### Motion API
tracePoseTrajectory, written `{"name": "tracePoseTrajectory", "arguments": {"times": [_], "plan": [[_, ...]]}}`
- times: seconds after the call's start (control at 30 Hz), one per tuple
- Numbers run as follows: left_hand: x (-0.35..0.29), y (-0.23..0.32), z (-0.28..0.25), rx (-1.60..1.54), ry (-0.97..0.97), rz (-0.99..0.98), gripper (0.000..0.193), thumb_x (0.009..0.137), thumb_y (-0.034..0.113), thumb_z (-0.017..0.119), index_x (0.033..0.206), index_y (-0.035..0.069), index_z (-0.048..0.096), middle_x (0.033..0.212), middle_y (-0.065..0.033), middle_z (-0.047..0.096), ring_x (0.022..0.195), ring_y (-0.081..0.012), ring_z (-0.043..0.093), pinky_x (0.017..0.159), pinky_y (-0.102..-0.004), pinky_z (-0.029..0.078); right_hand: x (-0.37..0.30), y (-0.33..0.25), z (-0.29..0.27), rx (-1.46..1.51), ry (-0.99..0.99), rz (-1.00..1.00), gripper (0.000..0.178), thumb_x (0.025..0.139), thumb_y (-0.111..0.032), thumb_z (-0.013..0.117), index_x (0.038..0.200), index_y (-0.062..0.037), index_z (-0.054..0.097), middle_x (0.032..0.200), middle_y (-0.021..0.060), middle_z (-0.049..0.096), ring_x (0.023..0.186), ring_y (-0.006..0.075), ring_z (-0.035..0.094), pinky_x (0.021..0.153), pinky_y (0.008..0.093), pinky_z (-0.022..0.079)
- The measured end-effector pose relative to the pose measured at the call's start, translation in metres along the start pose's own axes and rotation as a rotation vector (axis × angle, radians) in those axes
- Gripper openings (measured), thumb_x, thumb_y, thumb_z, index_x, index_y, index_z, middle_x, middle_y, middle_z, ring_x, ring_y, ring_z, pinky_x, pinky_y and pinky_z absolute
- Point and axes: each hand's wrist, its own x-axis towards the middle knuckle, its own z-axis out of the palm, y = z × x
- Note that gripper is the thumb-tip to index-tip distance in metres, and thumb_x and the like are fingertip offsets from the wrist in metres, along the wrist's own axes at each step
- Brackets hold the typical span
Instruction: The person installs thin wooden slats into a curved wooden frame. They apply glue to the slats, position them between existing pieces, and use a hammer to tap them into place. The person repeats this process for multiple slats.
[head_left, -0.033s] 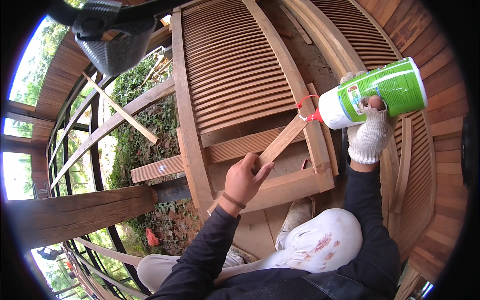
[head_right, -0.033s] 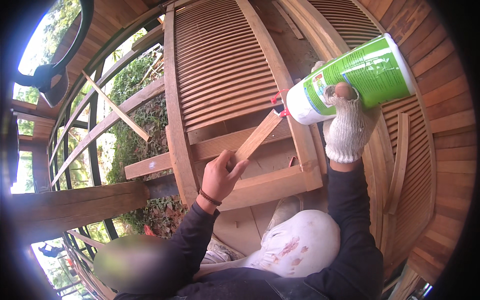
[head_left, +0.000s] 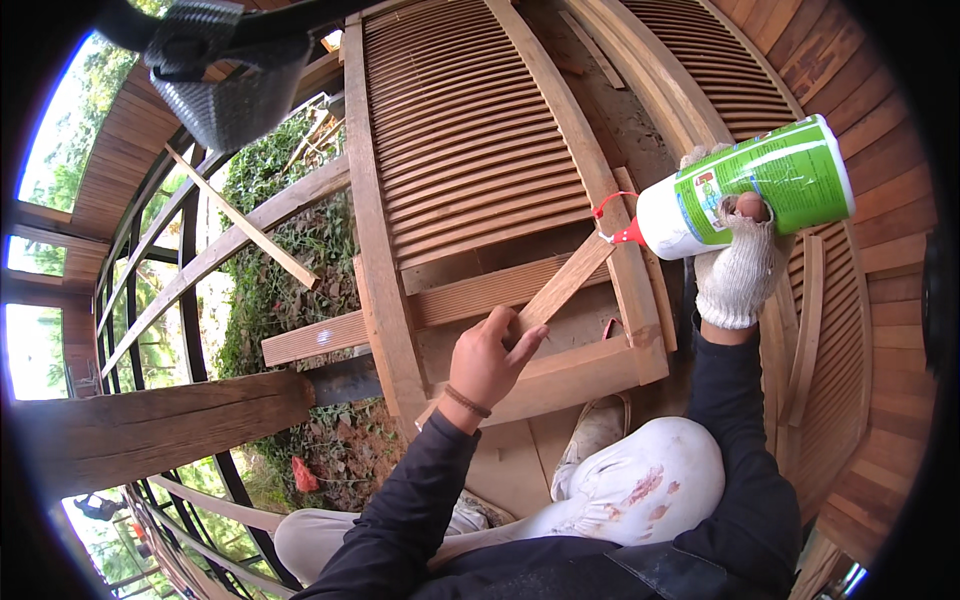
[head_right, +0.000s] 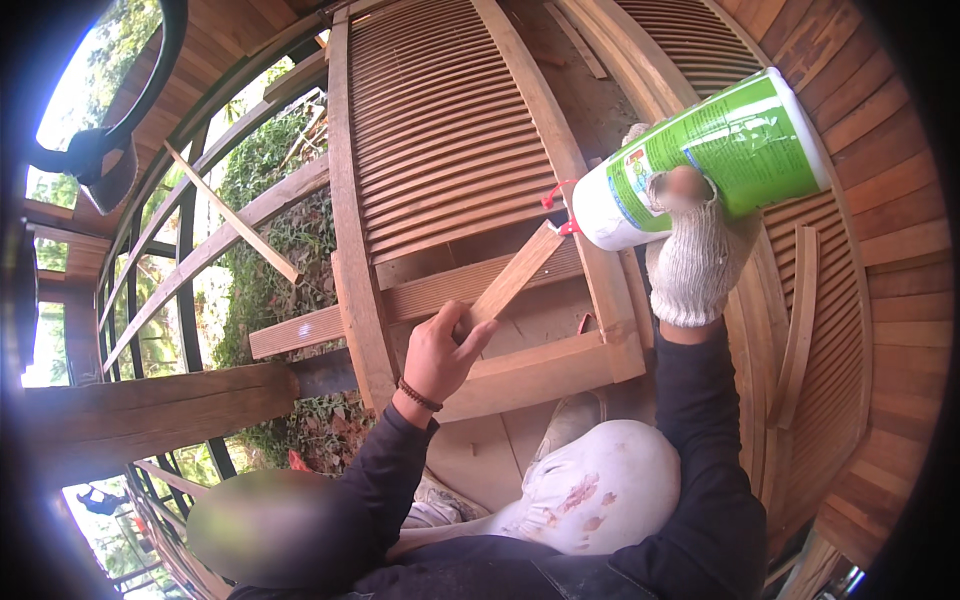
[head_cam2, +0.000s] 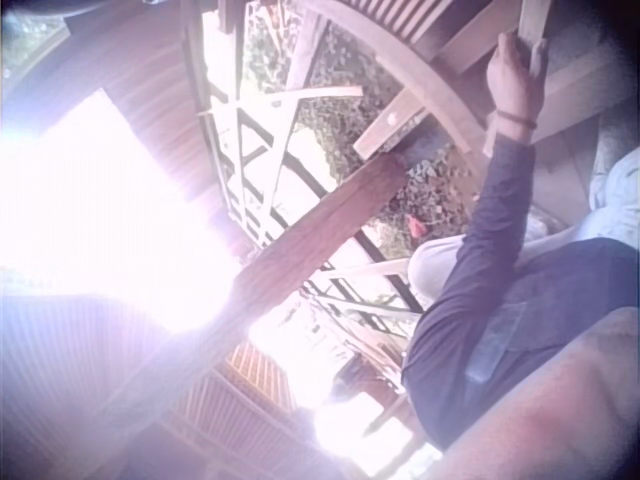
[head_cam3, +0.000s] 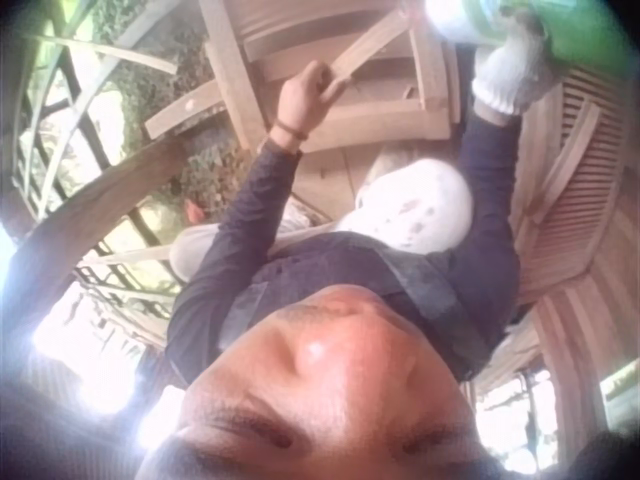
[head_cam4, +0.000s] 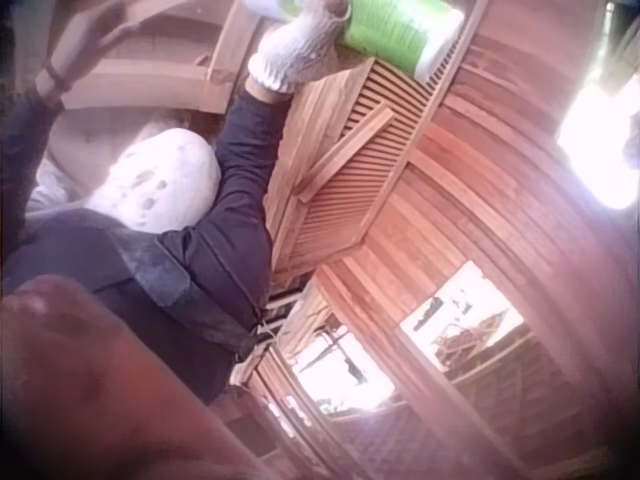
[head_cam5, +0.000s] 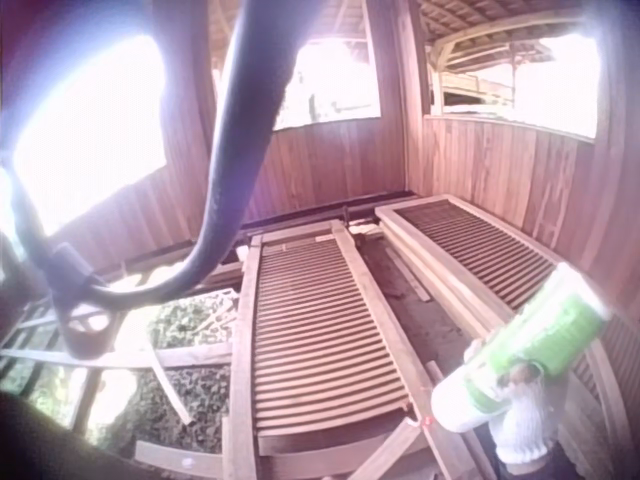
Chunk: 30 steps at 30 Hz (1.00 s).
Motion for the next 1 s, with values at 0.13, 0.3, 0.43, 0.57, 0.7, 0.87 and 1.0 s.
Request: {"name": "tracePoseTrajectory", "arguments": {"times": [0.13, 0.3, 0.43, 0.57, 0.7, 0.87, 1.0], "plan": [[0.002, -0.001, 0.001, -0.097, -0.033, -0.054, 0.040, 0.095, 0.040, 0.075, 0.089, 0.003, 0.060, 0.068, -0.0133, 0.061, 0.059, -0.0271, 0.062, 0.056, -0.0389, 0.049, 0.000, -0.001, -0.005, 0.030, -0.009, -0.017, 0.067, 0.079, -0.025, 0.090, 0.129, 0.0045, 0.057, 0.108, 0.0207, 0.072, 0.098, 0.0348, 0.074, 0.090, 0.0464, 0.063], [0.008, -0.024, 0.003, -0.593, -0.233, -0.254, 0.037, 0.107, 0.038, 0.057, 0.095, 0.003, 0.063, 0.062, 0.0011, 0.046, 0.052, -0.0098, 0.042, 0.050, -0.0268, 0.037, 0.003, 0.006, -0.022, 0.053, -0.037, 0.059, 0.065, 0.088, -0.037, 0.081, 0.136, -0.0018, 0.055, 0.124, 0.0163, 0.065, 0.118, 0.0350, 0.065, 0.109, 0.0515, 0.052], [0.007, -0.015, -0.002, -0.926, -0.490, -0.446, 0.049, 0.112, 0.044, 0.040, 0.104, 0.002, 0.063, 0.066, 0.0032, 0.044, 0.051, -0.0082, 0.038, 0.048, -0.0244, 0.034, 0.003, 0.006, -0.022, 0.056, 0.018, 0.080, 0.063, 0.090, -0.040, 0.078, 0.133, -0.0007, 0.056, 0.123, 0.0164, 0.066, 0.115, 0.0341, 0.066, 0.109, 0.0499, 0.052], [0.003, -0.011, 0.003, -1.043, -0.632, -0.554, 0.061, 0.111, 0.052, 0.032, 0.109, -0.001, 0.063, 0.066, 0.0013, 0.045, 0.050, -0.0095, 0.041, 0.048, -0.0255, 0.035, 0.005, 0.013, -0.022, 0.103, -0.009, 0.093, 0.060, 0.090, -0.038, 0.078, 0.130, 0.0013, 0.057, 0.121, 0.0177, 0.067, 0.114, 0.0344, 0.067, 0.107, 0.0504, 0.053], [-0.001, -0.007, 0.006, -1.163, -0.751, -0.610, 0.066, 0.110, 0.058, 0.029, 0.109, 0.002, 0.065, 0.067, 0.0018, 0.044, 0.052, -0.0104, 0.042, 0.050, -0.0264, 0.038, 0.001, 0.019, -0.011, 0.119, 0.060, 0.086, 0.051, 0.084, -0.018, 0.079, 0.125, 0.0042, 0.058, 0.112, 0.0209, 0.070, 0.104, 0.0364, 0.072, 0.094, 0.0487, 0.062], [-0.003, -0.007, 0.010, -1.193, -0.848, -0.558, 0.075, 0.107, 0.064, 0.029, 0.115, -0.003, 0.063, 0.065, 0.0006, 0.045, 0.050, -0.0118, 0.045, 0.049, -0.0273, 0.040, 0.002, 0.022, -0.016, 0.117, 0.073, 0.124, 0.054, 0.083, -0.018, 0.082, 0.126, 0.0035, 0.058, 0.112, 0.0210, 0.071, 0.101, 0.0365, 0.074, 0.089, 0.0481, 0.064], [-0.004, -0.010, 0.012, -1.279, -0.874, -0.548, 0.081, 0.106, 0.067, 0.029, 0.116, -0.006, 0.061, 0.064, 0.0004, 0.045, 0.048, -0.0120, 0.046, 0.047, -0.0284, 0.042, 0.002, 0.021, -0.016, 0.146, 0.082, 0.121, 0.055, 0.082, -0.017, 0.084, 0.126, 0.0032, 0.058, 0.111, 0.0205, 0.072, 0.101, 0.0357, 0.074, 0.089, 0.0484, 0.065]]}}
